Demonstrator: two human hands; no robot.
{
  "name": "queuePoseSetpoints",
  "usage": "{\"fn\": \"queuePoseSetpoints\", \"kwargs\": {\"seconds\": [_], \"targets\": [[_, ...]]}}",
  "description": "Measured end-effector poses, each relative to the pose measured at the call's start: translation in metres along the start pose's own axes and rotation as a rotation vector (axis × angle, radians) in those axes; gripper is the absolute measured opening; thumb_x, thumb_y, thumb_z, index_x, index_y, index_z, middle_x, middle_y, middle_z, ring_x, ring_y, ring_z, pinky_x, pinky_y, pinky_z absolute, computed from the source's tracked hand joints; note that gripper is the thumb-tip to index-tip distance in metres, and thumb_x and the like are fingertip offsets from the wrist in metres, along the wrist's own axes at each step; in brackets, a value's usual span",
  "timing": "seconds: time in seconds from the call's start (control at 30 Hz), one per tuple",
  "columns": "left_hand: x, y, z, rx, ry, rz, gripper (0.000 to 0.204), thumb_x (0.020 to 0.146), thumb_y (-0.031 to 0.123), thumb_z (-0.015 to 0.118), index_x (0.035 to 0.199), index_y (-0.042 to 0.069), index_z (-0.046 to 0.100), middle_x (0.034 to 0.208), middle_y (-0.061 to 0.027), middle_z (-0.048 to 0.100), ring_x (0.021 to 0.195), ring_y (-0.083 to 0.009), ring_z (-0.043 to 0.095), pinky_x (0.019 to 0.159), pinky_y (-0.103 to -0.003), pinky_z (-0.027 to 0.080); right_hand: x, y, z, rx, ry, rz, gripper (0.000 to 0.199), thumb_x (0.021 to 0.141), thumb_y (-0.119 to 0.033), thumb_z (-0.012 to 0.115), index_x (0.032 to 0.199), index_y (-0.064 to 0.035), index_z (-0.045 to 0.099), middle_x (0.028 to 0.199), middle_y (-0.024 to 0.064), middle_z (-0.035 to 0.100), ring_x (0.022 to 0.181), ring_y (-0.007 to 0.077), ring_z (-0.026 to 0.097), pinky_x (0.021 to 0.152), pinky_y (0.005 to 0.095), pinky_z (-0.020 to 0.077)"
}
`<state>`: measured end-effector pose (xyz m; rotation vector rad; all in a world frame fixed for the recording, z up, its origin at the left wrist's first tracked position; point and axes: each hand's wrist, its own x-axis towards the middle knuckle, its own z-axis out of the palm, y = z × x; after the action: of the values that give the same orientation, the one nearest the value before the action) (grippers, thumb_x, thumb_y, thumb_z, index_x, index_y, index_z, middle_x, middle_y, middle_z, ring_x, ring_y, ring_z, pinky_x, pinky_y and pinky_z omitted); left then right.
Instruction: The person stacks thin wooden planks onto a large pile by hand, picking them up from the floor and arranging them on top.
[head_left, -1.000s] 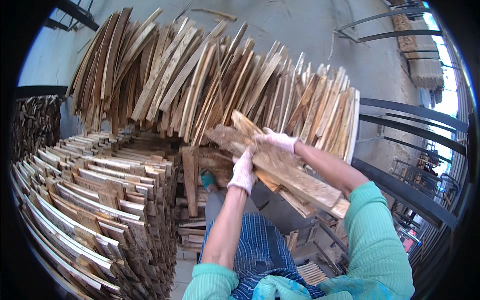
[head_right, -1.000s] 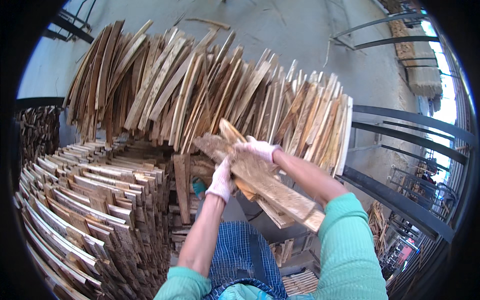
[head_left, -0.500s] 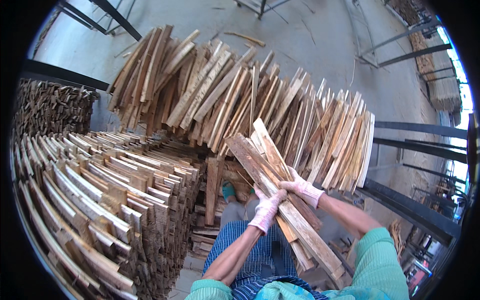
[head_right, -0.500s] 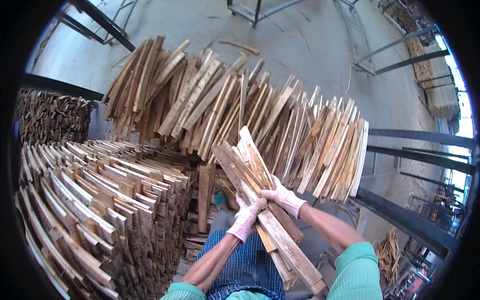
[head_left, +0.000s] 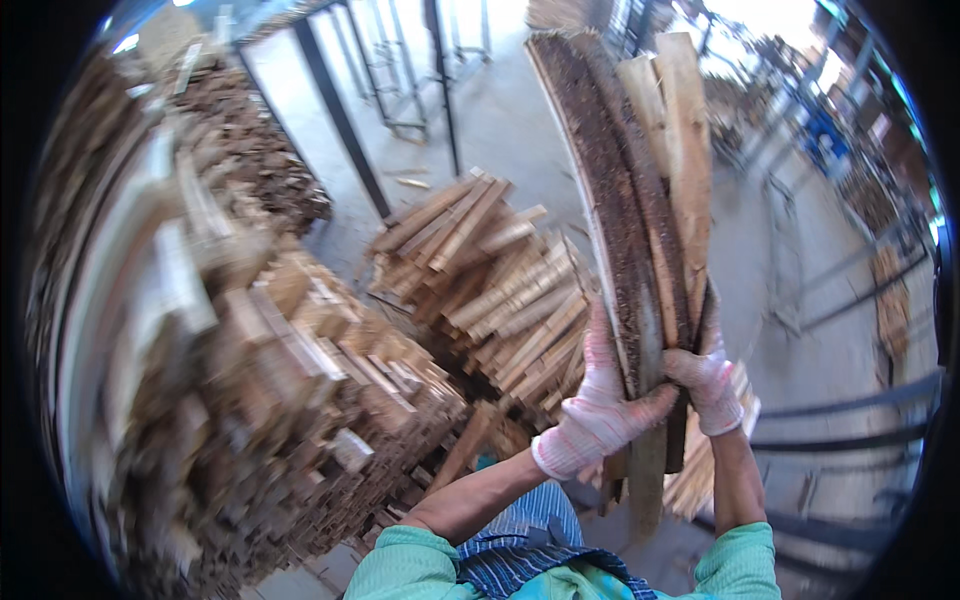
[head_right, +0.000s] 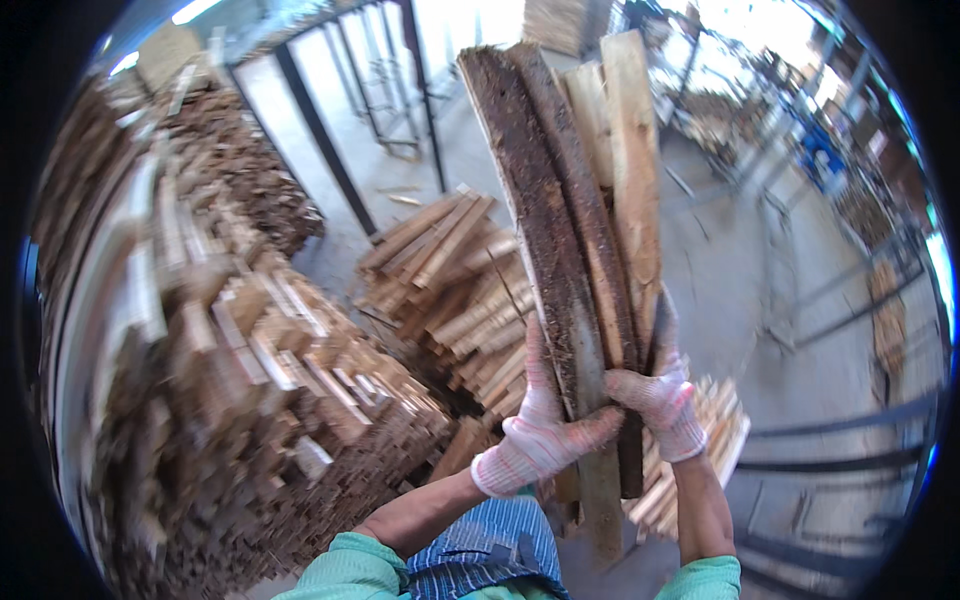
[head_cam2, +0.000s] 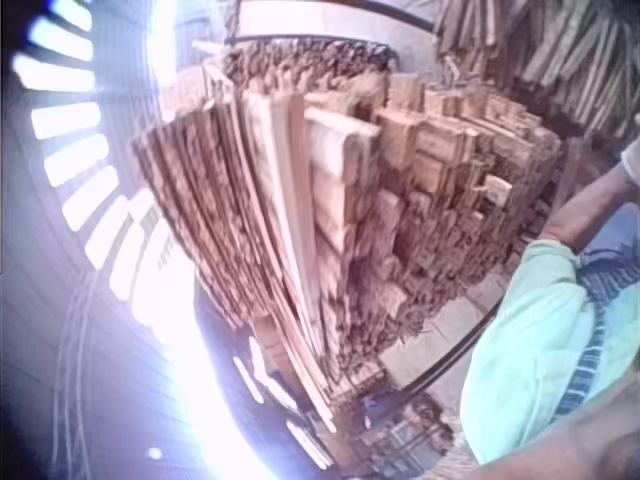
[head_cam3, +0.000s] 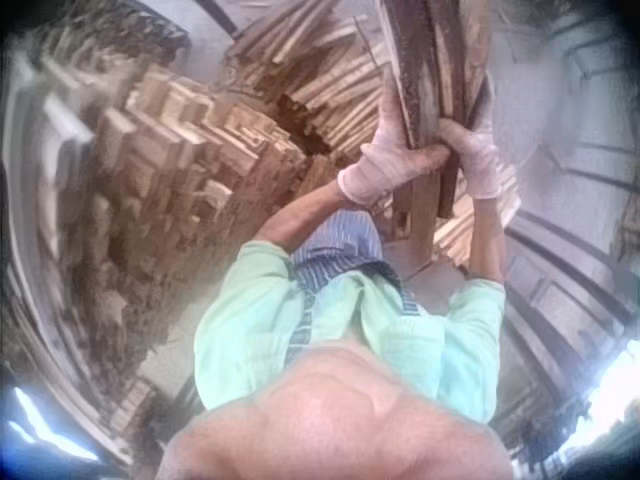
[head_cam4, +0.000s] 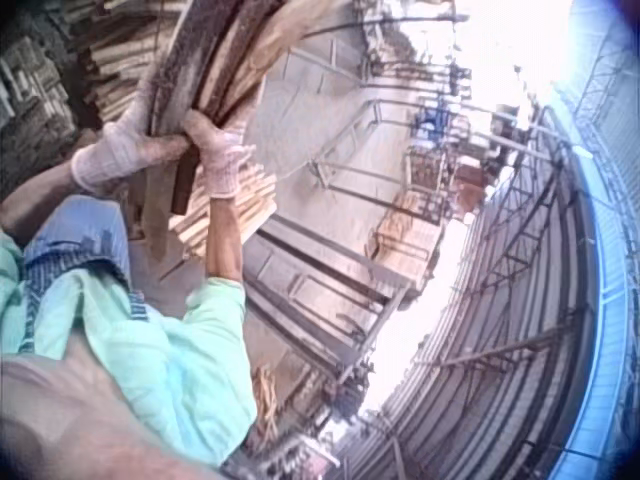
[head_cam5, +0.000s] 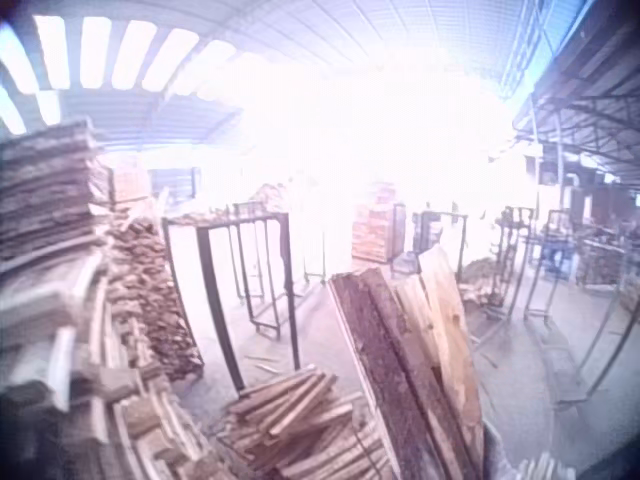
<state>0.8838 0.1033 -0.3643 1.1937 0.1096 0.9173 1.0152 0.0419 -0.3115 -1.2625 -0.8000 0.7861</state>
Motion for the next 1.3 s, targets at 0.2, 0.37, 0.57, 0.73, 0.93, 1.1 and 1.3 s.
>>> {"fn": "queuePoseSetpoints", "kwargs": {"seconds": [0.2,0.37,0.57,0.73,0.93,1.1,1.3], "targets": [[0.035,0.162,-0.002,0.320,0.179,0.295,0.124,0.081,-0.008,0.065,0.151,0.025,-0.032,0.153,-0.0130,0.029,0.134,-0.0218,0.041,0.109,-0.038,0.039,0.035,-0.142,0.109,-0.032,-0.310,-0.271,0.103,0.071,-0.025,0.078,0.156,-0.0049,0.023,0.145,0.0117,0.046,0.131,0.0232,0.048,0.110,0.0371,0.0401],[0.034,0.312,-0.015,0.378,0.388,0.485,0.119,0.085,0.000,0.068,0.152,0.019,-0.029,0.136,-0.0132,0.047,0.113,-0.0194,0.056,0.089,-0.033,0.054,0.064,-0.232,0.217,0.010,-0.726,-0.500,0.082,0.083,-0.020,0.071,0.152,-0.0040,0.029,0.142,0.0139,0.048,0.127,0.0221,0.051,0.105,0.0328,0.0447],[-0.019,0.463,-0.041,0.585,0.727,0.251,0.126,0.077,0.039,0.081,0.157,0.007,-0.011,0.124,-0.0187,0.060,0.105,-0.0221,0.063,0.089,-0.032,0.054,0.073,-0.283,0.364,0.104,-1.124,-0.123,0.065,0.090,-0.028,0.070,0.143,-0.0027,0.042,0.122,0.0113,0.061,0.100,0.0173,0.064,0.085,0.0295,0.0554],[-0.074,0.542,-0.126,0.898,0.930,0.107,0.090,0.083,0.038,0.076,0.150,0.006,0.024,0.134,-0.0222,0.051,0.109,-0.0300,0.062,0.086,-0.041,0.056,0.033,-0.272,0.481,0.004,-1.198,0.000,0.044,0.094,-0.038,0.066,0.121,-0.0037,0.060,0.105,0.0069,0.069,0.078,0.0155,0.066,0.074,0.0275,0.0568],[-0.124,0.596,-0.177,1.288,0.903,-0.529,0.088,0.091,0.059,0.059,0.148,-0.002,0.033,0.149,-0.0254,0.040,0.124,-0.0328,0.055,0.093,-0.044,0.056,0.044,-0.225,0.560,-0.308,-1.331,0.092,0.064,0.087,-0.046,0.069,0.127,0.0017,0.052,0.096,0.0152,0.067,0.072,0.0212,0.066,0.063,0.0325,0.0564],[-0.158,0.613,-0.181,1.201,0.967,-0.593,0.109,0.084,0.067,0.065,0.158,0.005,0.012,0.161,-0.0223,0.021,0.131,-0.0314,0.049,0.085,-0.046,0.059,0.041,-0.248,0.566,-0.711,-1.303,-0.083,0.088,0.081,-0.056,0.070,0.141,0.0040,0.045,0.122,0.0229,0.061,0.097,0.0238,0.066,0.086,0.0372,0.0527],[-0.129,0.604,-0.155,1.935,1.143,-0.641,0.098,0.084,0.060,0.064,0.158,0.015,0.019,0.153,-0.0274,0.034,0.128,-0.0429,0.052,0.100,-0.048,0.048,0.087,-0.257,0.551,-0.987,-1.170,-0.580,0.103,0.083,-0.054,0.067,0.157,-0.0028,0.016,0.154,0.0254,0.034,0.132,0.0343,0.049,0.107,0.0450,0.0448]]}}
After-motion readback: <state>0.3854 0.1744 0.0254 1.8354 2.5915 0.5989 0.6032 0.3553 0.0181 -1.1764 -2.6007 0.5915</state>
